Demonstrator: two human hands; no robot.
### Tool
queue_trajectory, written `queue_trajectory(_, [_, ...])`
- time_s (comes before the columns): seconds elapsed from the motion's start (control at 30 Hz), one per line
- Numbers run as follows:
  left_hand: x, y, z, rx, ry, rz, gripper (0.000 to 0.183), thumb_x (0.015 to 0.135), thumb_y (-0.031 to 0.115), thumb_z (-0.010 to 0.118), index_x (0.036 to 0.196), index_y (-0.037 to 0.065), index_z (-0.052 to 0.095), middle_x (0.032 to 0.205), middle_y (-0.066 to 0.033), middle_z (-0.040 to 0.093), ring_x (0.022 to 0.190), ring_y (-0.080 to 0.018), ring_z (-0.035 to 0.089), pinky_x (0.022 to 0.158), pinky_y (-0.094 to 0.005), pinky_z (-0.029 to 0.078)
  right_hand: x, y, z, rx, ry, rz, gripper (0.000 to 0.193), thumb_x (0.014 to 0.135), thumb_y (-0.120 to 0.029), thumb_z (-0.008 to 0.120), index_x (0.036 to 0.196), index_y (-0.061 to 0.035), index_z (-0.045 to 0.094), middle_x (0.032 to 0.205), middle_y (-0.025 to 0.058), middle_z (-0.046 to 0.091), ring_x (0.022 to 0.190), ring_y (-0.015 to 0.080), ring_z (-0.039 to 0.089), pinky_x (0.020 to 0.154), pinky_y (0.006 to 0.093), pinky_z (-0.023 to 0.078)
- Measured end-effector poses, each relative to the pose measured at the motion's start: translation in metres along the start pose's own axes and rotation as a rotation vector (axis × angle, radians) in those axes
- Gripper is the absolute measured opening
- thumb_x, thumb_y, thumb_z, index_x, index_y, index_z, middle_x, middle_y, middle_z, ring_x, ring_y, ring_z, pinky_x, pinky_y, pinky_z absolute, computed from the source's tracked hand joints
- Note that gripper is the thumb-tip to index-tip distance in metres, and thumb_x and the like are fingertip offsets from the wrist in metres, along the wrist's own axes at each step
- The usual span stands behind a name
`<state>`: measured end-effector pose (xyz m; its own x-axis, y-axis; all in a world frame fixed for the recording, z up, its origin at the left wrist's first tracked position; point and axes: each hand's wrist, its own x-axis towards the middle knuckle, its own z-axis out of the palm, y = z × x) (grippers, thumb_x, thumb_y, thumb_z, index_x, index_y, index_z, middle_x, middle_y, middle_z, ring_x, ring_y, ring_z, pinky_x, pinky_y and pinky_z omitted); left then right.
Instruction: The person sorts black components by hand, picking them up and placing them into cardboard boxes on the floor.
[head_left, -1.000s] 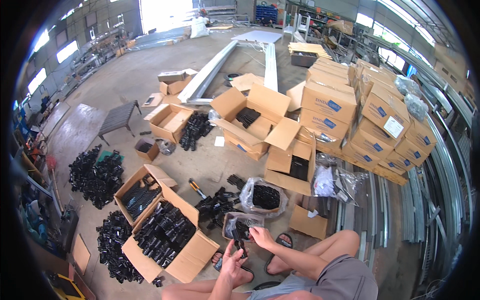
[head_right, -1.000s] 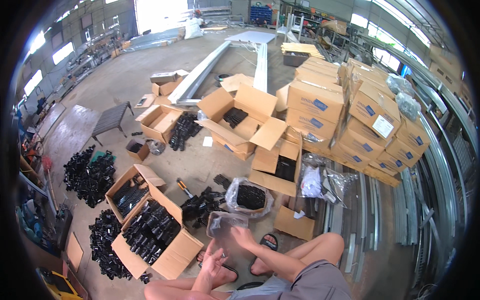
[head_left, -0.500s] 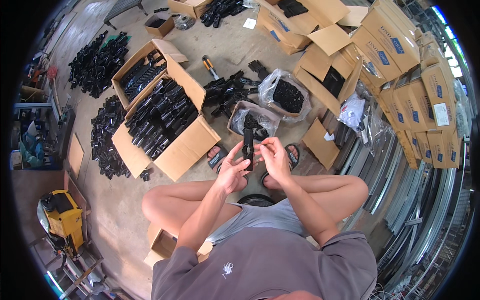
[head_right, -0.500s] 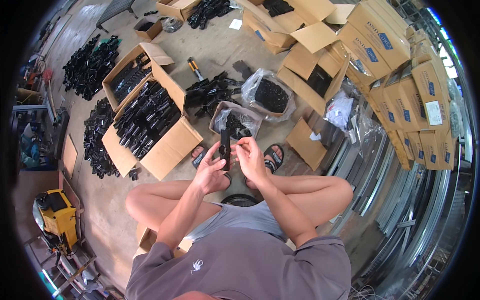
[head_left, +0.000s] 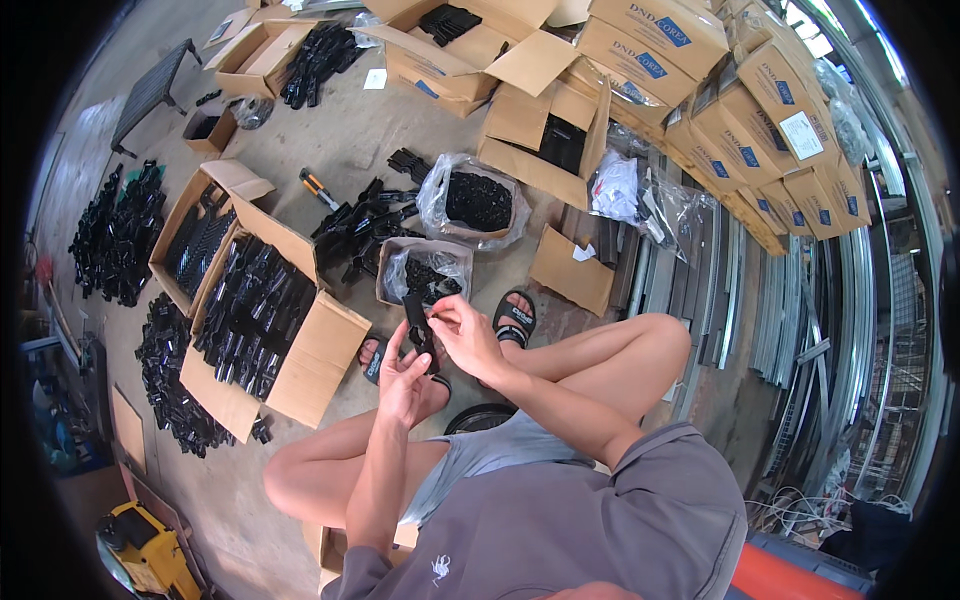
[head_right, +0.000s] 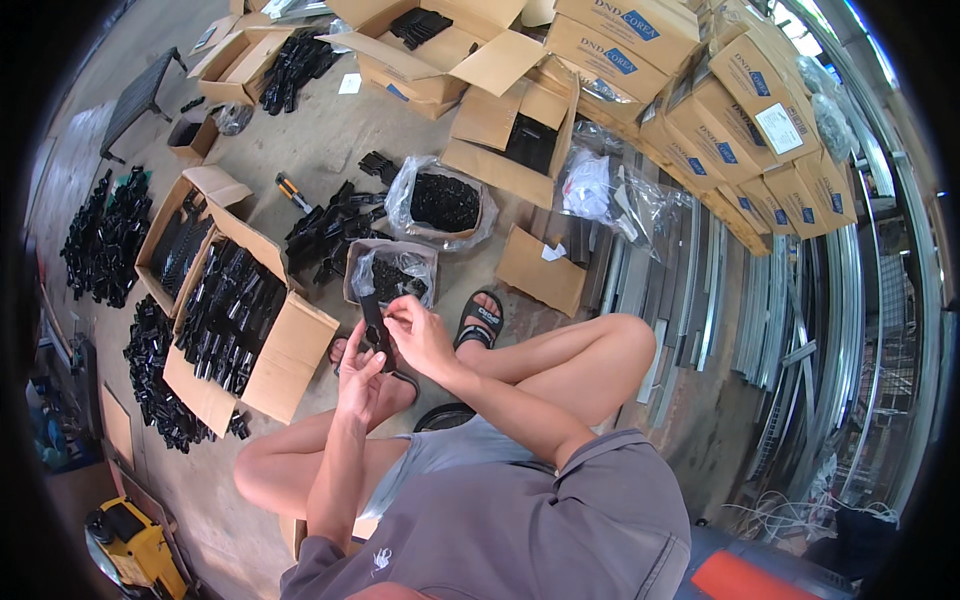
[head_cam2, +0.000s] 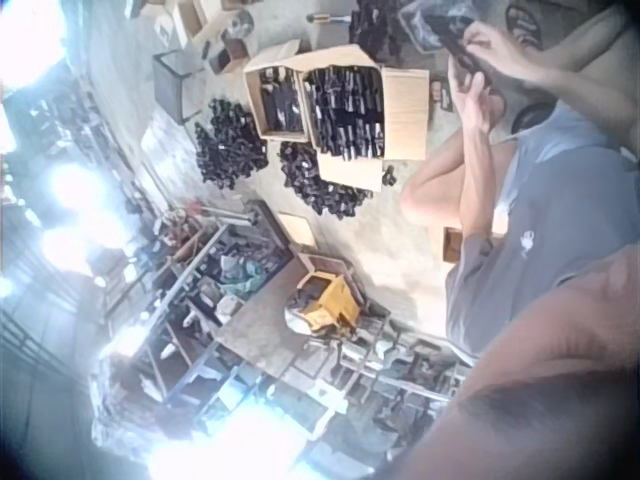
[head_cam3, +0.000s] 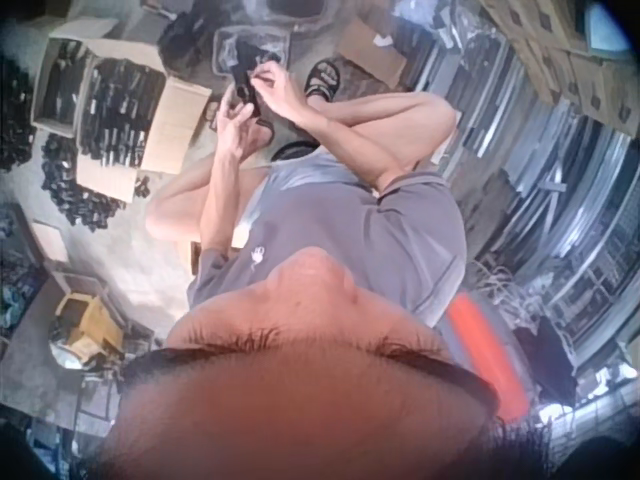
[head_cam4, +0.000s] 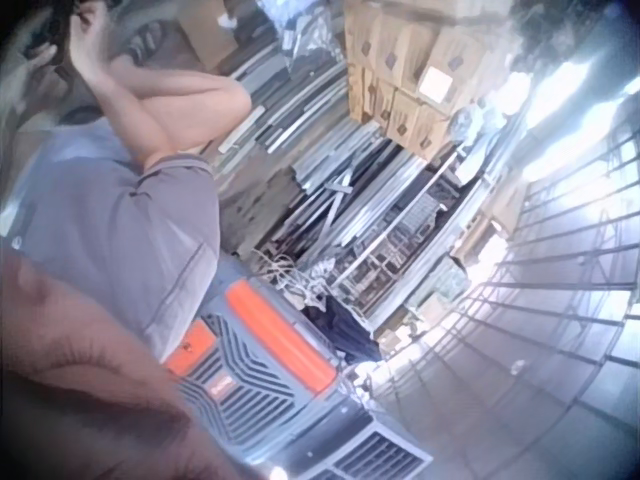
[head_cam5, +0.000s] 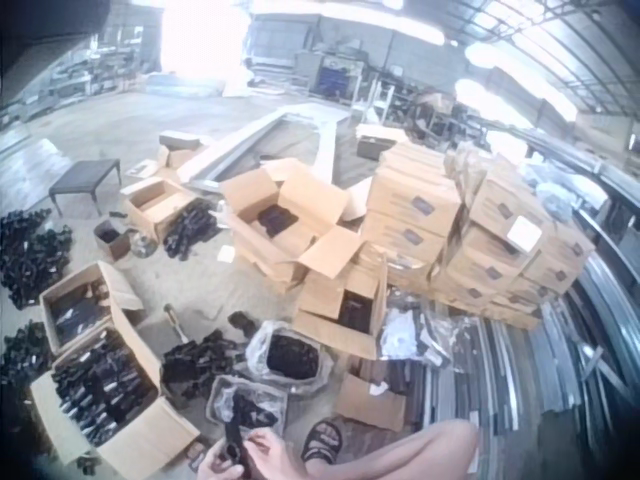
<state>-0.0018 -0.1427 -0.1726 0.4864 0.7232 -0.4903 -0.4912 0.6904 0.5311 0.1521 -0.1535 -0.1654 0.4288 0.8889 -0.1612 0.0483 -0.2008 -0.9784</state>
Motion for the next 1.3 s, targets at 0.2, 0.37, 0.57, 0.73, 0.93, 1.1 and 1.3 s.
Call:
queue_trajectory(0.2, [0.005, -0.007, -0.004, 0.093, 0.004, 0.016, 0.074, 0.086, -0.013, 0.064, 0.151, 0.009, 0.035, 0.114, -0.0127, 0.067, 0.098, -0.0144, 0.066, 0.086, -0.028, 0.056, 0.002, 0.013, -0.008, -0.051, -0.048, -0.036, 0.02, 0.088, -0.005, 0.07, 0.105, 0.0042, 0.067, 0.096, 0.0161, 0.074, 0.087, 0.0221, 0.073, 0.075, 0.0328, 0.057])
queue_trajectory(0.37, [0.006, -0.01, -0.006, 0.133, -0.034, 0.043, 0.073, 0.086, -0.014, 0.064, 0.15, 0.006, 0.035, 0.113, -0.0129, 0.067, 0.096, -0.0158, 0.066, 0.084, -0.0275, 0.056, 0.007, 0.026, -0.015, 0.061, -0.102, 0.074, 0.019, 0.086, -0.004, 0.072, 0.103, 0.0037, 0.069, 0.093, 0.0105, 0.074, 0.084, 0.0135, 0.069, 0.079, 0.0273, 0.055])
queue_trajectory(0.57, [0.01, -0.013, -0.009, 0.161, -0.025, 0.038, 0.076, 0.084, -0.014, 0.066, 0.15, 0.006, 0.036, 0.117, -0.0135, 0.066, 0.098, -0.0178, 0.066, 0.086, -0.0296, 0.054, 0.0, 0.024, -0.013, 0.118, -0.084, 0.072, 0.022, 0.09, 0.001, 0.066, 0.112, 0.0051, 0.067, 0.104, 0.0113, 0.071, 0.096, 0.0142, 0.067, 0.085, 0.0259, 0.054])
queue_trajectory(0.73, [0.01, -0.014, -0.009, 0.123, -0.045, 0.031, 0.075, 0.085, -0.012, 0.067, 0.15, 0.008, 0.035, 0.12, -0.0145, 0.066, 0.103, -0.0206, 0.067, 0.088, -0.0321, 0.055, -0.001, 0.022, -0.011, 0.135, -0.051, 0.103, 0.021, 0.091, 0.0, 0.065, 0.112, 0.0056, 0.067, 0.105, 0.0114, 0.072, 0.093, 0.0115, 0.067, 0.083, 0.0243, 0.053])
queue_trajectory(0.93, [0.013, -0.015, -0.013, 0.14, -0.057, 0.053, 0.075, 0.087, -0.01, 0.066, 0.152, 0.009, 0.032, 0.118, -0.0134, 0.066, 0.104, -0.0186, 0.065, 0.094, -0.034, 0.054, 0.001, 0.021, -0.007, 0.09, -0.031, 0.085, 0.022, 0.091, -0.002, 0.067, 0.111, 0.0044, 0.069, 0.102, 0.01, 0.073, 0.089, 0.0102, 0.067, 0.079, 0.0235, 0.053])
queue_trajectory(1.1, [0.011, -0.013, -0.012, 0.117, -0.037, 0.036, 0.074, 0.087, -0.008, 0.067, 0.151, 0.009, 0.034, 0.118, -0.0131, 0.066, 0.104, -0.0186, 0.065, 0.094, -0.0327, 0.053, 0.001, 0.005, -0.007, -0.116, -0.015, 0.033, 0.019, 0.09, -0.005, 0.069, 0.108, 0.0031, 0.072, 0.097, 0.0095, 0.075, 0.083, 0.0093, 0.067, 0.074, 0.0237, 0.052])
queue_trajectory(1.3, [0.01, -0.011, -0.008, 0.147, -0.038, 0.047, 0.074, 0.087, -0.009, 0.066, 0.151, 0.008, 0.034, 0.119, -0.0124, 0.065, 0.104, -0.018, 0.065, 0.092, -0.0313, 0.053, 0.001, 0.017, -0.003, -0.018, 0.003, 0.126, 0.02, 0.091, -0.007, 0.068, 0.108, 0.0025, 0.071, 0.095, 0.0083, 0.075, 0.081, 0.009, 0.066, 0.072, 0.0246, 0.052])
